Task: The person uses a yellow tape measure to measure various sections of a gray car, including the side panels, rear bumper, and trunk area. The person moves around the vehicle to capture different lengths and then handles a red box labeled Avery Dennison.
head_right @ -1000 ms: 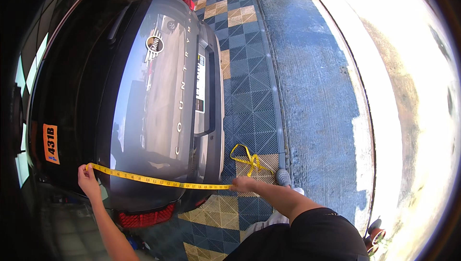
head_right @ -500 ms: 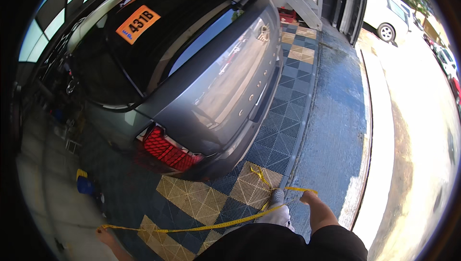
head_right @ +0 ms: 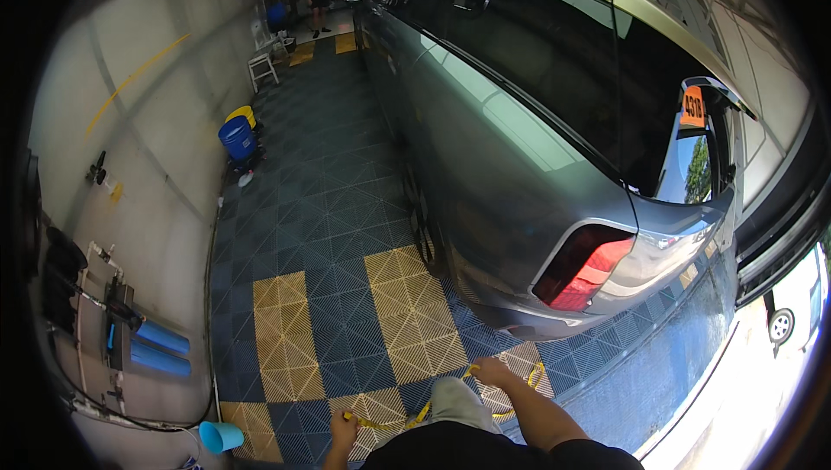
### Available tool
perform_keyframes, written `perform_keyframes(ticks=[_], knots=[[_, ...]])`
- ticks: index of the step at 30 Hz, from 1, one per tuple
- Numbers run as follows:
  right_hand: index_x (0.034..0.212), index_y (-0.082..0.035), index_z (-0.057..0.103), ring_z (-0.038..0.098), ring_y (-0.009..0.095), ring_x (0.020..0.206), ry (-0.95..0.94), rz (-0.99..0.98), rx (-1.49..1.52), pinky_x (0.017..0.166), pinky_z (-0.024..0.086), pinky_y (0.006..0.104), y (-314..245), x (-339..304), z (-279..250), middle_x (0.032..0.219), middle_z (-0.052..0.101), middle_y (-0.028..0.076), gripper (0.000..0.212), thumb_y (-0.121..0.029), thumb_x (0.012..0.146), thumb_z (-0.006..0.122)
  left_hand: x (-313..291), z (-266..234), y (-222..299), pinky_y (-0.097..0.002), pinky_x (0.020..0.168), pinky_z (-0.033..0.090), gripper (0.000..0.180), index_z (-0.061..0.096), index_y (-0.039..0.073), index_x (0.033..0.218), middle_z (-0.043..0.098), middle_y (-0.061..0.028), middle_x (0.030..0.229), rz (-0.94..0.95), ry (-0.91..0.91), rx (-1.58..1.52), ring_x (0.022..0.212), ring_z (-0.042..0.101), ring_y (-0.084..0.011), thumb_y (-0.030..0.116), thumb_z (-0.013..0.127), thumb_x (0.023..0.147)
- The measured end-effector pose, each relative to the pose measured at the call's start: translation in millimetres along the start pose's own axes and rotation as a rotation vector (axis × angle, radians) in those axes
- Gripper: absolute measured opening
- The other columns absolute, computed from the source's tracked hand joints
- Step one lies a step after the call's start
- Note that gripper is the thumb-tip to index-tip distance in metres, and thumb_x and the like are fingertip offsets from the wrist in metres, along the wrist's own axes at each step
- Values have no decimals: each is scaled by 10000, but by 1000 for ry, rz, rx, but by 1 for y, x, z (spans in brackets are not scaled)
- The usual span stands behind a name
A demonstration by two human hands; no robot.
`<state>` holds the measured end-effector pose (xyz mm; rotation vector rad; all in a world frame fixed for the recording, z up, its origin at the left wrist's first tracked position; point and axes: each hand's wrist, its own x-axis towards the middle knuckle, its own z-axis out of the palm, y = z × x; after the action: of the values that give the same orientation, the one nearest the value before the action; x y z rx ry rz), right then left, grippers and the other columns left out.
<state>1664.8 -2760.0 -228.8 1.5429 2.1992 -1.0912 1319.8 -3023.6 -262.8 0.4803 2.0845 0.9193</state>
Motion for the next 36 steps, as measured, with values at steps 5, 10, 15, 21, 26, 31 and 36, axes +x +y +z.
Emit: perform_keyframes(ticks=[5, 10, 15, 21, 26, 31, 36], knots=[[1052, -25, 672, 650, 384, 974, -151, -41, -97, 851, 507, 475, -59, 119, 7, 1047, 674, 226, 407, -375, 870, 571, 107, -69, 13, -299, 527, 468, 220, 587, -39, 1020, 609, -127, 767, -5, 139, -122, 602, 593, -168, -31, 603, 801], [930, -30, 716, 683, 339, 827, -565, 228, -229, 781, 517, 474, -43, 257, 27, 952, 696, 206, 413, -400, 840, 555, 221, -114, 54, -332, 492, 461, 142, 628, -25, 907, 613, -118, 710, -97, 193, -102, 542, 584, -196, -39, 585, 773], [832, -24, 729, 687, 314, 775, -509, -86, -393, 735, 535, 448, -131, 392, -45, 816, 702, 184, 370, -334, 861, 530, 342, -159, 84, -410, 618, 499, 79, 646, 18, 682, 631, -155, 686, 315, 332, 308, 662, 638, -319, 4, 619, 756], [947, 15, 707, 663, 405, 935, -195, -253, -476, 827, 524, 471, -319, 619, -200, 989, 680, 246, 371, -285, 847, 511, 514, -221, 205, -410, 653, 496, 53, 654, 18, 746, 637, -156, 707, 174, 534, 201, 684, 631, -331, -29, 629, 740], [994, -47, 690, 666, 363, 950, 68, -133, -6, 830, 526, 442, -471, 730, -299, 993, 698, 189, 328, -326, 856, 587, 665, -248, 243, -404, 678, 501, 79, 642, 5, 780, 641, -164, 720, -35, 495, 82, 692, 634, -330, -47, 627, 722], [1050, -53, 689, 672, 348, 941, -153, 39, -310, 825, 528, 434, -508, 805, -309, 972, 702, 182, 376, -364, 867, 581, 848, -331, 374, -399, 716, 503, 101, 638, -9, 820, 653, -170, 768, 185, 412, 171, 737, 643, -326, -55, 621, 732], [1040, -54, 702, 669, 360, 950, -197, 210, -51, 815, 532, 444, -565, 865, -354, 976, 698, 190, 402, -395, 857, 594, 1039, -423, 565, -374, 759, 499, 197, 614, -15, 937, 651, -166, 852, 288, 368, 272, 796, 635, -285, -93, 614, 756]])
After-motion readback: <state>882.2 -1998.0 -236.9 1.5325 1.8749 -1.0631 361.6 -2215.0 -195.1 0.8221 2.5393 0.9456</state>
